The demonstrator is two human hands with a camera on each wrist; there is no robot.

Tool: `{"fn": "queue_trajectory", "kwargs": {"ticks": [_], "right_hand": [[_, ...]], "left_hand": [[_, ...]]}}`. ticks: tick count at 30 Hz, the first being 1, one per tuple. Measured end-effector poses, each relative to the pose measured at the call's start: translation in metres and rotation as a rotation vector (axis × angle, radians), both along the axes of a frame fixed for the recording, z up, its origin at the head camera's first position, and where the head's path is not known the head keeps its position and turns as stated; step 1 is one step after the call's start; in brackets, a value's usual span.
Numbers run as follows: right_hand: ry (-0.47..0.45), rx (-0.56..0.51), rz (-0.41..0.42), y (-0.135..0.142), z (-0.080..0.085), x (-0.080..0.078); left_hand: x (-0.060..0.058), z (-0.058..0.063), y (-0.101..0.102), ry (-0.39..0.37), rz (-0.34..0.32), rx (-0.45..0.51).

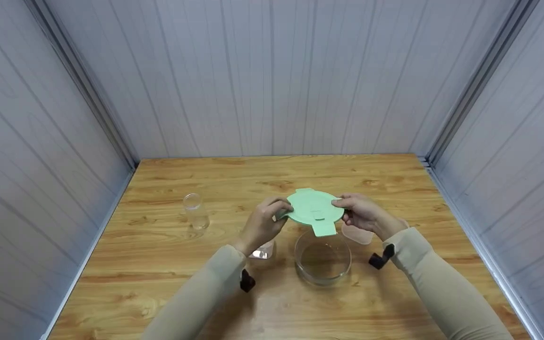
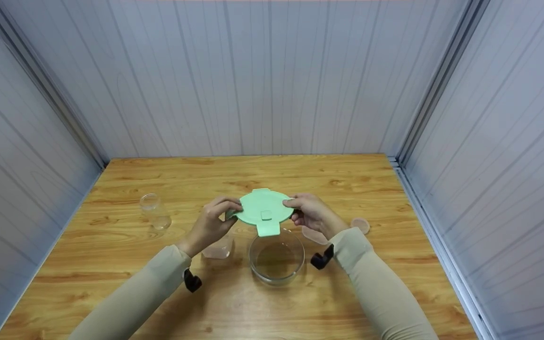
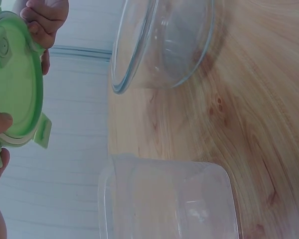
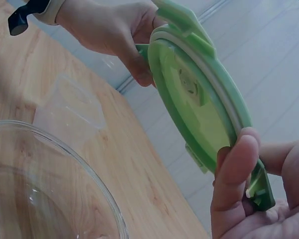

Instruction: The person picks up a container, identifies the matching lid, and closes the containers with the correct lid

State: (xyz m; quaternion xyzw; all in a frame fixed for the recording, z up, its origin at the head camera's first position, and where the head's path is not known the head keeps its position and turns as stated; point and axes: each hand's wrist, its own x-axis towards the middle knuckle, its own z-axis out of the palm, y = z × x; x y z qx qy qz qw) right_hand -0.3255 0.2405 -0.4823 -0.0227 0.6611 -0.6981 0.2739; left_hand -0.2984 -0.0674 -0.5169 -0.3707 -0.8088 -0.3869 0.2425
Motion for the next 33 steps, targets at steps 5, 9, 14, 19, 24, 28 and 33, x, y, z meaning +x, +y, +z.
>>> {"fn": "queue_trajectory", "kwargs": {"ticks": [5,9,14,19,24,28,33], "right_hand": [[0.004,-0.021,-0.032,0.001,0.0,-0.001],[0.008,-0.042,-0.038,0.002,-0.001,-0.001],[0.028,-0.046,-0.035,0.004,-0.002,0.001],[0.037,-0.045,-0.041,0.006,-0.003,0.003],[0.048,-0.044,-0.047,0.007,-0.005,0.004],[0.066,-0.046,-0.044,0.008,-0.007,0.005],[0.074,-0.051,-0.045,0.007,-0.009,0.006]], "left_hand": [[-0.001,0.006,-0.002,-0.149,-0.03,-0.034],[-0.003,0.01,-0.006,-0.295,-0.085,-0.036],[-0.003,0.013,-0.01,-0.446,-0.143,0.007],[-0.003,0.015,-0.009,-0.648,-0.111,0.087],[-0.005,0.02,-0.004,-0.789,0.0,0.149],[-0.007,0.022,0.001,-0.823,0.047,0.182],[-0.008,0.023,0.007,-0.835,0.069,0.203]]}}
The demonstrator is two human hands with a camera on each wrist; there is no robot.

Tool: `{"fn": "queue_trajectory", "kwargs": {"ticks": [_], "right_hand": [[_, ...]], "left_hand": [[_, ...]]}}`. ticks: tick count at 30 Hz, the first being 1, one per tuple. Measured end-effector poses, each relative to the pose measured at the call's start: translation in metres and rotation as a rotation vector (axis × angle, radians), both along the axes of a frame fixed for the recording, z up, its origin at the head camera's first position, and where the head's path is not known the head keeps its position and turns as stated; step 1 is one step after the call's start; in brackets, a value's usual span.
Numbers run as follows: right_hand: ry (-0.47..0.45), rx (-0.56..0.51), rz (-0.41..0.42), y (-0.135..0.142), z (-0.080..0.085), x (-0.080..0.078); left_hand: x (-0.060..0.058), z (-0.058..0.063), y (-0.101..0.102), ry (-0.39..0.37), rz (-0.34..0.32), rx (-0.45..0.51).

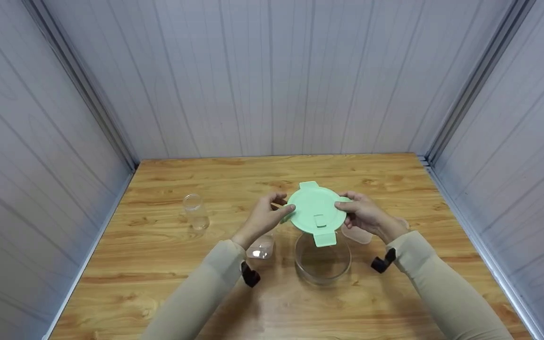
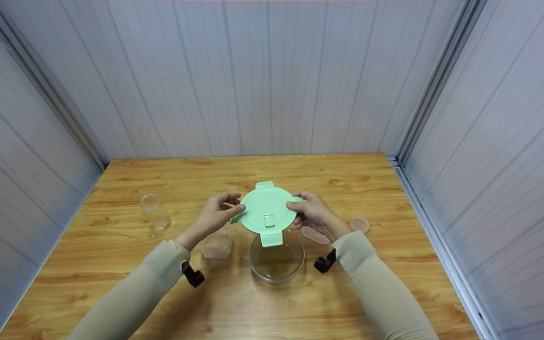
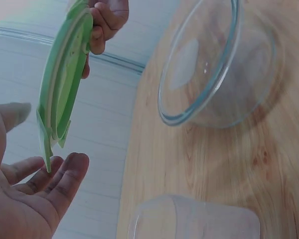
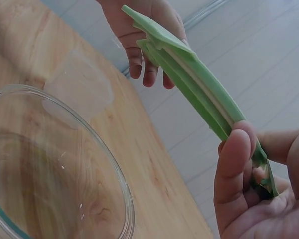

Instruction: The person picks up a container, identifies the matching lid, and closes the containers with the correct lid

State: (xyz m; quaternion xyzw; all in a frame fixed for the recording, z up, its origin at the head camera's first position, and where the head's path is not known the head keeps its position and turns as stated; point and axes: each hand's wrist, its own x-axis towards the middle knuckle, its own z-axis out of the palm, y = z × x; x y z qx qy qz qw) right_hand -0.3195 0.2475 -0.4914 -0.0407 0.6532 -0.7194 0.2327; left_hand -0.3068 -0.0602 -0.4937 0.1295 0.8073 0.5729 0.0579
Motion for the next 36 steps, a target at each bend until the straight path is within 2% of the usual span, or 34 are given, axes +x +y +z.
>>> {"fn": "queue_trajectory", "kwargs": {"ticks": [8,14,17,21,25,36], "right_hand": [[0.014,-0.003,0.011,0.001,-0.003,0.0],[0.028,-0.007,0.025,0.003,-0.004,0.001],[0.034,0.029,0.026,0.004,-0.006,0.002],[0.06,0.12,0.028,0.005,-0.007,0.002],[0.069,0.197,0.014,0.007,-0.008,0.003],[0.033,0.313,0.007,0.014,-0.011,0.01]], "left_hand": [[-0.001,-0.001,0.006,-0.062,0.016,0.123],[0.0,-0.002,0.008,-0.09,0.028,0.152],[0.0,-0.003,0.01,-0.107,0.042,0.153],[0.002,-0.002,0.013,-0.135,0.06,0.148],[0.006,-0.001,0.014,-0.131,0.062,0.115],[0.019,-0.001,0.019,-0.091,0.003,-0.004]]}}
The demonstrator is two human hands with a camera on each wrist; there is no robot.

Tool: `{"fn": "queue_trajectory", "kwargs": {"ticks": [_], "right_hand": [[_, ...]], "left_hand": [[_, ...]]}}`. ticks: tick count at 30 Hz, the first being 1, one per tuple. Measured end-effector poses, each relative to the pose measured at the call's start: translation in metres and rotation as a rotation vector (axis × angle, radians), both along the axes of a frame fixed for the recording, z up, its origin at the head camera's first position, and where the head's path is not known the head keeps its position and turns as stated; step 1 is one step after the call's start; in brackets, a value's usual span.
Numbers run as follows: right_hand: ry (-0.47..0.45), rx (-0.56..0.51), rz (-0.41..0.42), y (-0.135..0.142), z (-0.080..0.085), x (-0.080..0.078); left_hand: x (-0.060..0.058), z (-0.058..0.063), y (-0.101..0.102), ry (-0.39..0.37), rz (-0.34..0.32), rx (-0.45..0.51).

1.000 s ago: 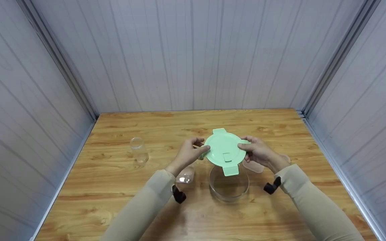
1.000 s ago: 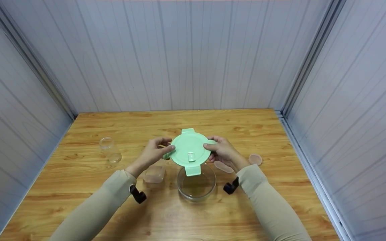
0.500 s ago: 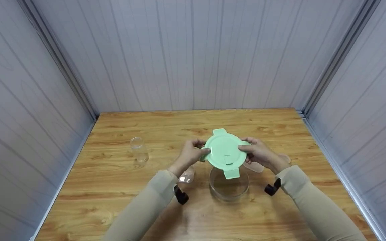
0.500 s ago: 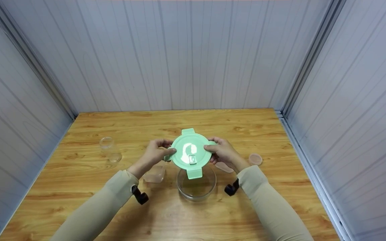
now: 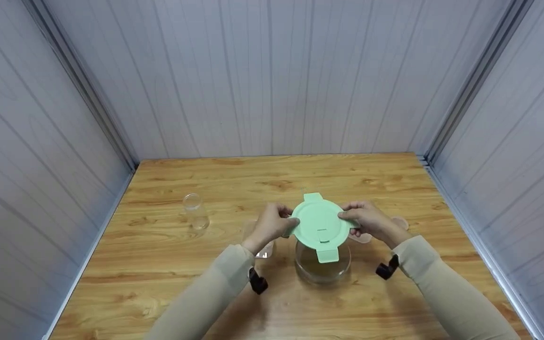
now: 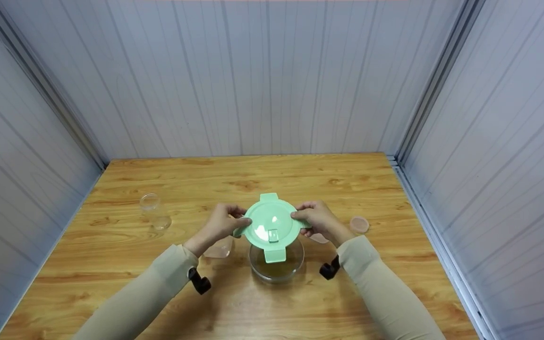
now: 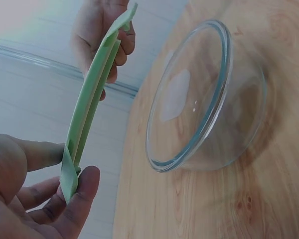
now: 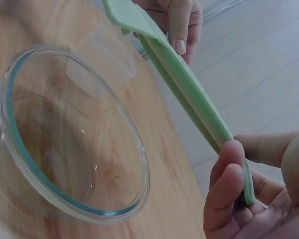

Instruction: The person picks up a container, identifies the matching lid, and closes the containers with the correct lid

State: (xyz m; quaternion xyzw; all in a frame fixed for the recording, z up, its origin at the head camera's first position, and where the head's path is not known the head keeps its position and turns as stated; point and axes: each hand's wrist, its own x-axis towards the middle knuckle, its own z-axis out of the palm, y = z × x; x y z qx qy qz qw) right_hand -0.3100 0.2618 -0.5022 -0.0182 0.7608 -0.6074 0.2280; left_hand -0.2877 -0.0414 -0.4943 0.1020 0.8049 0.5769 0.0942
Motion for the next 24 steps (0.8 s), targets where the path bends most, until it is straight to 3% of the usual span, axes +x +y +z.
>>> {"fn": "queue_trajectory", "kwargs": {"ticks": [10,24], "right_hand": [[0.004,0.04,0.088,0.011,-0.007,0.003],[-0.027,0.148,0.165,0.014,-0.017,0.01]], "left_hand": [[0.011,-0.007,0.008,-0.028,-0.041,-0.064],[0.019,-0.013,0.011,-0.005,-0.149,-0.328]]}}
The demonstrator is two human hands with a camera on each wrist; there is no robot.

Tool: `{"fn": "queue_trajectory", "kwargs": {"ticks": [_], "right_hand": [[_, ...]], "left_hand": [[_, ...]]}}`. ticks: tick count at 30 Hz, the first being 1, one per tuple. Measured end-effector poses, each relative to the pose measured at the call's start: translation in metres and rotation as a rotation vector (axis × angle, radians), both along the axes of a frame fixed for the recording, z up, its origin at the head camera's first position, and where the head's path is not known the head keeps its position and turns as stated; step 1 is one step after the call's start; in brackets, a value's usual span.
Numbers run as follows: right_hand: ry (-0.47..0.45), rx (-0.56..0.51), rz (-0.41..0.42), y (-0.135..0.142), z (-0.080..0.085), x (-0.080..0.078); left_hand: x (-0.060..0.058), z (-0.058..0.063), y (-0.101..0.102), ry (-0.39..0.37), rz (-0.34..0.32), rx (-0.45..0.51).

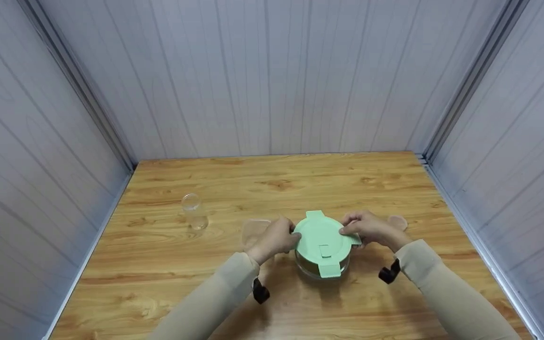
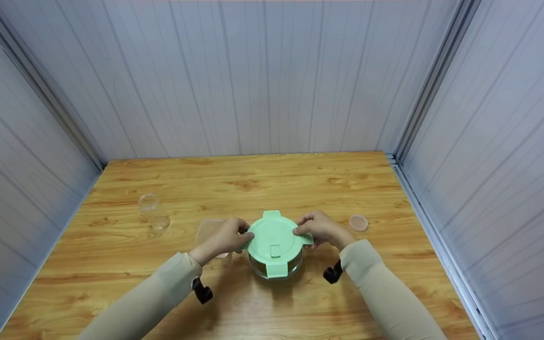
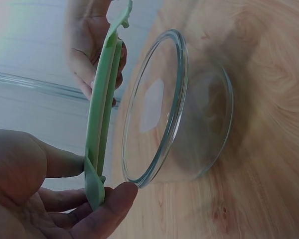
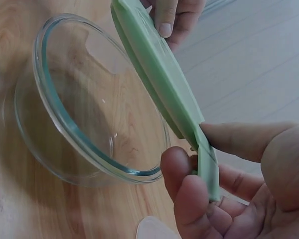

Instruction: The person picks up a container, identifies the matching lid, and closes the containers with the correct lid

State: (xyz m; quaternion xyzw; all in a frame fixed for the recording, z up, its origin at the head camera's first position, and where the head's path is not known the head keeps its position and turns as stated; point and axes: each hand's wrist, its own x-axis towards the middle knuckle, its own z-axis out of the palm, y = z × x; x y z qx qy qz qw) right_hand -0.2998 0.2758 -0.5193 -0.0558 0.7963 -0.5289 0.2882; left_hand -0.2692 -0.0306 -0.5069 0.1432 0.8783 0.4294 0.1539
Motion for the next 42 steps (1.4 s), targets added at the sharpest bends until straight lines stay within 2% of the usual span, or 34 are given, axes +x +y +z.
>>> {"fn": "queue_trajectory", "kwargs": {"ticks": [4,6,7,9,11,13,14,16,18,22,24,25,26,30,32,33,35,36,37,38,39,40,42], "right_hand": [[-0.007,0.018,0.023,0.0,-0.003,0.002],[-0.01,0.035,0.029,0.0,-0.004,0.004],[-0.013,0.045,0.031,0.0,-0.004,0.004],[-0.017,0.065,0.037,0.0,-0.005,0.005],[-0.02,0.089,0.042,0.0,-0.006,0.005],[-0.026,0.11,0.046,0.0,-0.007,0.006],[-0.028,0.12,0.048,0.0,-0.008,0.006],[-0.023,0.137,0.046,0.0,-0.009,0.006],[-0.017,0.144,0.045,0.0,-0.011,0.007],[0.007,0.15,0.041,-0.001,-0.013,0.007],[0.014,0.15,0.039,-0.001,-0.014,0.008],[0.018,0.151,0.04,-0.002,-0.014,0.008],[0.021,0.153,0.042,-0.002,-0.015,0.008],[0.019,0.154,0.04,-0.003,-0.016,0.009],[0.016,0.158,0.041,-0.003,-0.016,0.008],[0.017,0.161,0.042,-0.003,-0.016,0.008],[0.02,0.167,0.046,-0.003,-0.016,0.007],[0.021,0.171,0.049,-0.003,-0.016,0.007],[0.021,0.175,0.051,-0.003,-0.016,0.007],[0.024,0.178,0.052,-0.004,-0.016,0.006],[0.027,0.182,0.054,-0.004,-0.016,0.006],[0.025,0.182,0.055,-0.004,-0.017,0.005],[0.014,0.182,0.054,-0.004,-0.017,0.004]], "left_hand": [[-0.001,-0.004,0.003,-0.009,-0.018,-0.056],[-0.011,-0.023,0.004,-0.001,-0.03,-0.078],[-0.012,-0.024,0.005,-0.005,-0.029,-0.09],[-0.02,-0.041,0.006,0.011,-0.037,-0.113],[-0.032,-0.062,0.008,0.023,-0.037,-0.14],[-0.034,-0.068,0.01,0.039,-0.037,-0.174],[-0.04,-0.079,0.01,0.055,-0.041,-0.184],[-0.04,-0.079,0.012,0.048,-0.04,-0.207],[-0.035,-0.073,0.011,0.071,-0.048,-0.219],[-0.011,-0.036,0.009,0.085,-0.053,-0.18],[0.0,-0.024,0.007,0.11,-0.057,-0.148],[0.004,-0.017,0.007,0.099,-0.056,-0.142],[0.006,-0.015,0.007,0.109,-0.059,-0.143],[0.006,-0.017,0.007,0.083,-0.064,-0.163],[0.001,-0.025,0.007,0.092,-0.082,-0.17],[-0.004,-0.034,0.006,0.11,-0.09,-0.167],[-0.009,-0.04,0.006,0.11,-0.105,-0.157],[-0.014,-0.049,0.006,0.131,-0.114,-0.161],[-0.016,-0.052,0.007,0.123,-0.119,-0.165],[-0.016,-0.05,0.007,0.094,-0.116,-0.163],[-0.018,-0.052,0.008,0.084,-0.114,-0.169],[-0.017,-0.047,0.009,0.05,-0.108,-0.177],[-0.022,-0.056,0.011,0.022,-0.09,-0.204]]}}
